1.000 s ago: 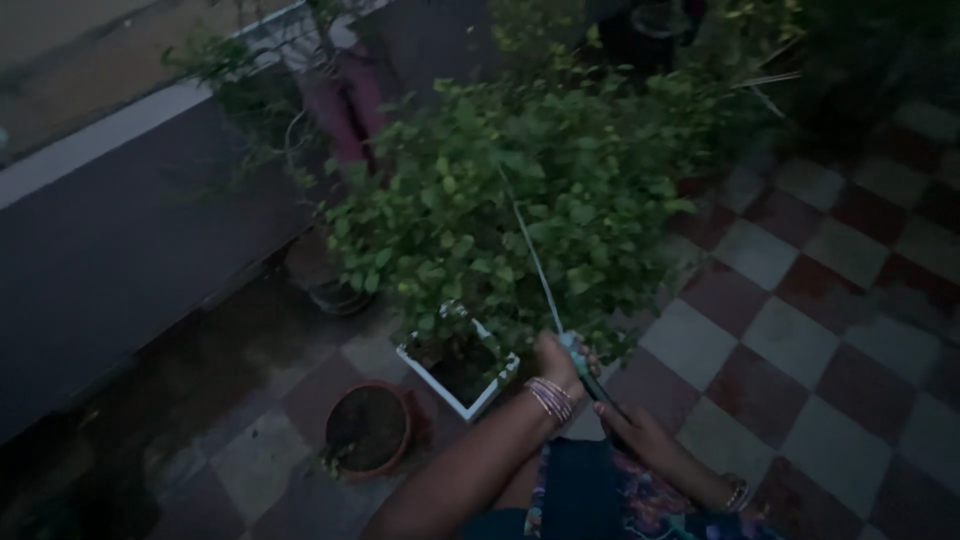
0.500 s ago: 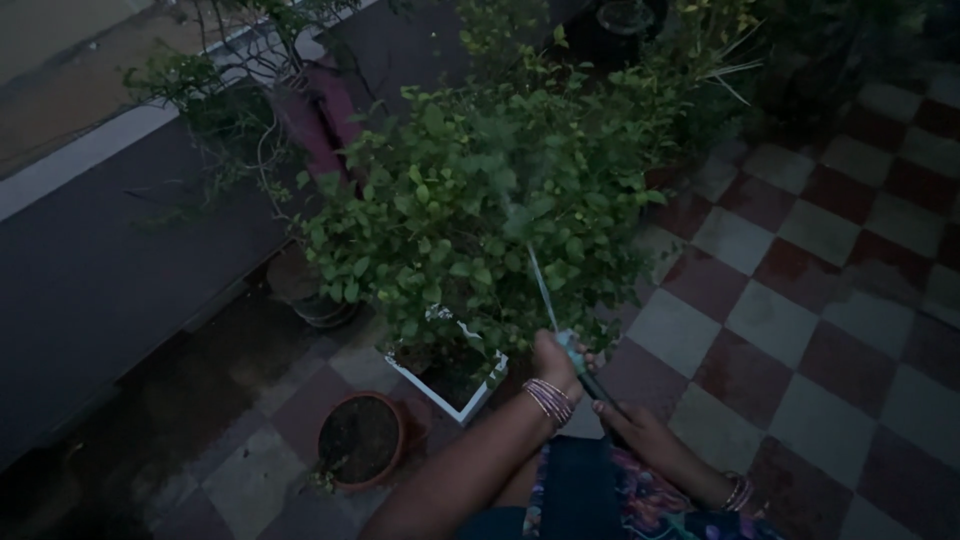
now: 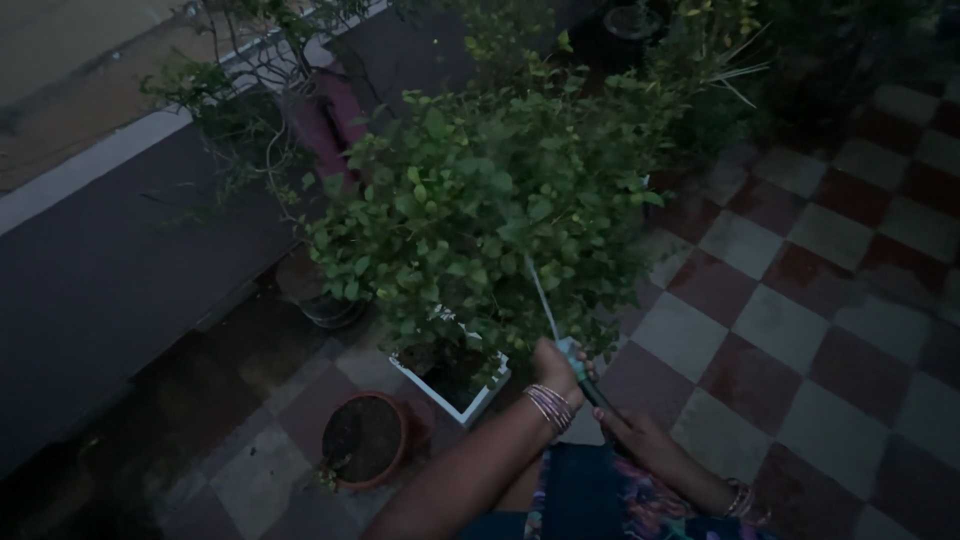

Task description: Watering several potted plants on a tiled balcony using a water hose.

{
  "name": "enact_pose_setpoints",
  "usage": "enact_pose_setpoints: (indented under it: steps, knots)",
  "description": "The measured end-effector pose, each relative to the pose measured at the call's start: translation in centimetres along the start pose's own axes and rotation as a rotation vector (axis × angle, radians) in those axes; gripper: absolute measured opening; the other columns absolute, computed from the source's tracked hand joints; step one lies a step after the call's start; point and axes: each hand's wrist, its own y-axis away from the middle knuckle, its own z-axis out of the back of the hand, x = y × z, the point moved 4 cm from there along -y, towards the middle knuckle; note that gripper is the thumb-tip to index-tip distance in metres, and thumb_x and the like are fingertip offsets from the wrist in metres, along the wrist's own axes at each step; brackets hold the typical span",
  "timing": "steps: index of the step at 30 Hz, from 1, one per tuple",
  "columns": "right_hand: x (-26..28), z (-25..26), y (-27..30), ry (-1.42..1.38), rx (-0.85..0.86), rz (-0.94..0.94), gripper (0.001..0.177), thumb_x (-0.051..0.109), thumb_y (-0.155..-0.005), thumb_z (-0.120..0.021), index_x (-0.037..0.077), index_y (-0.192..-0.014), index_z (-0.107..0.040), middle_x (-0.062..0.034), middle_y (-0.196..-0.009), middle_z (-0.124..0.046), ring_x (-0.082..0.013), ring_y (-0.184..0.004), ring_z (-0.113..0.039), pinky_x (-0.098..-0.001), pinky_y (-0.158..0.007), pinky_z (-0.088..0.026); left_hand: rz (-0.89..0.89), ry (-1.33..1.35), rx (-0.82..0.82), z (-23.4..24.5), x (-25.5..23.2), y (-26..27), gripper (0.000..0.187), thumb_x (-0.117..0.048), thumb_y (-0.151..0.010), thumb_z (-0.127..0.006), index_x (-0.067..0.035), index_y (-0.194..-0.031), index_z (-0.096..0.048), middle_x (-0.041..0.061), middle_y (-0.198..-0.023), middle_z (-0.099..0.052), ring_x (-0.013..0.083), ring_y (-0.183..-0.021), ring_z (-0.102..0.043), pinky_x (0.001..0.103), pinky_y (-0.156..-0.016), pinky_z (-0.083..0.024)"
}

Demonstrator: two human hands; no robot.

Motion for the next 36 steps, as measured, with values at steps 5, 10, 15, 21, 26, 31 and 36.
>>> enact_pose_setpoints:
  steps: [5, 10, 15, 21, 26, 31, 36]
  knots:
    - [1.9, 0.6, 1.7, 0.067, -0.012, -0.041, 0.051, 0.047, -0.102, -0.054, 0.004, -0.073, -0.059, 0.0021, -0.059, -0.043, -0.0106, -0.054, -0.040, -0.0330, -0.050, -0.033, 0.026, -0.038, -0.018, -1.2, 0.1, 0.9, 0.046, -0.044, -0.102, -0.032, -0.008, -0.084, -0.052, 0.007, -0.064, -0.050, 0.0228, -0.055, -0.046, 0.039, -0.055, -0.042]
    - [1.0, 1.2, 2.8, 0.028, 0.016, -0.004, 0.050, 0.047, -0.102, -0.051, 0.005, -0.075, -0.060, 0.0030, -0.061, -0.043, -0.0091, -0.056, -0.040, -0.0324, -0.052, -0.034, 0.025, -0.094, -0.002, -1.4, 1.8, 0.4, 0.047, -0.045, -0.102, -0.028, -0.008, -0.084, -0.051, 0.008, -0.064, -0.050, 0.0239, -0.055, -0.048, 0.041, -0.056, -0.043]
    - [1.8, 1.9, 4.3, -0.050, -0.035, -0.085, 0.051, 0.048, -0.101, -0.054, 0.006, -0.074, -0.058, 0.0010, -0.061, -0.045, -0.0127, -0.055, -0.041, -0.0334, -0.052, -0.035, 0.044, -0.130, 0.028, -1.8, 3.5, -0.6, 0.046, -0.046, -0.103, -0.030, -0.009, -0.084, -0.051, 0.007, -0.065, -0.051, 0.0225, -0.056, -0.047, 0.040, -0.055, -0.042]
    - [2.2, 3.1, 5.9, 0.025, -0.070, -0.101, 0.055, 0.053, -0.101, -0.052, 0.008, -0.072, -0.059, 0.0021, -0.059, -0.046, -0.0107, -0.054, -0.044, -0.0309, -0.052, -0.036, 0.083, -0.105, 0.064, -3.4, 4.8, 0.2, 0.052, -0.051, -0.102, -0.030, -0.009, -0.081, -0.053, 0.007, -0.064, -0.050, 0.0227, -0.055, -0.047, 0.039, -0.053, -0.041]
    - [-0.9, 3.3, 5.2, 0.017, -0.079, -0.121, 0.054, 0.052, -0.100, -0.052, 0.008, -0.071, -0.059, 0.0015, -0.057, -0.046, -0.0112, -0.051, -0.043, -0.0313, -0.050, -0.035, 0.130, -0.135, 0.052, -3.2, 6.1, -0.8, 0.053, -0.051, -0.102, -0.029, -0.008, -0.081, -0.052, 0.007, -0.065, -0.051, 0.0223, -0.055, -0.048, 0.039, -0.053, -0.042]
    - [-1.6, 3.7, 5.7, -0.018, -0.067, -0.123, 0.055, 0.052, -0.101, -0.050, 0.007, -0.070, -0.058, 0.0009, -0.057, -0.042, -0.0122, -0.050, -0.039, -0.0321, -0.049, -0.031, 0.173, -0.143, 0.037, -4.0, 6.3, 0.4, 0.049, -0.046, -0.102, -0.032, -0.008, -0.082, -0.053, 0.007, -0.066, -0.052, 0.0220, -0.055, -0.048, 0.039, -0.053, -0.043]
    - [-2.8, 4.3, 5.0, 0.086, -0.063, -0.120, 0.053, 0.053, -0.101, -0.050, 0.009, -0.073, -0.062, 0.0026, -0.059, -0.048, -0.0097, -0.054, -0.045, -0.0297, -0.053, -0.037, 0.120, -0.128, 0.027, -4.3, 6.5, 1.1, 0.051, -0.050, -0.102, -0.032, -0.008, -0.081, -0.052, 0.007, -0.065, -0.051, 0.0205, -0.054, -0.046, 0.038, -0.053, -0.042]
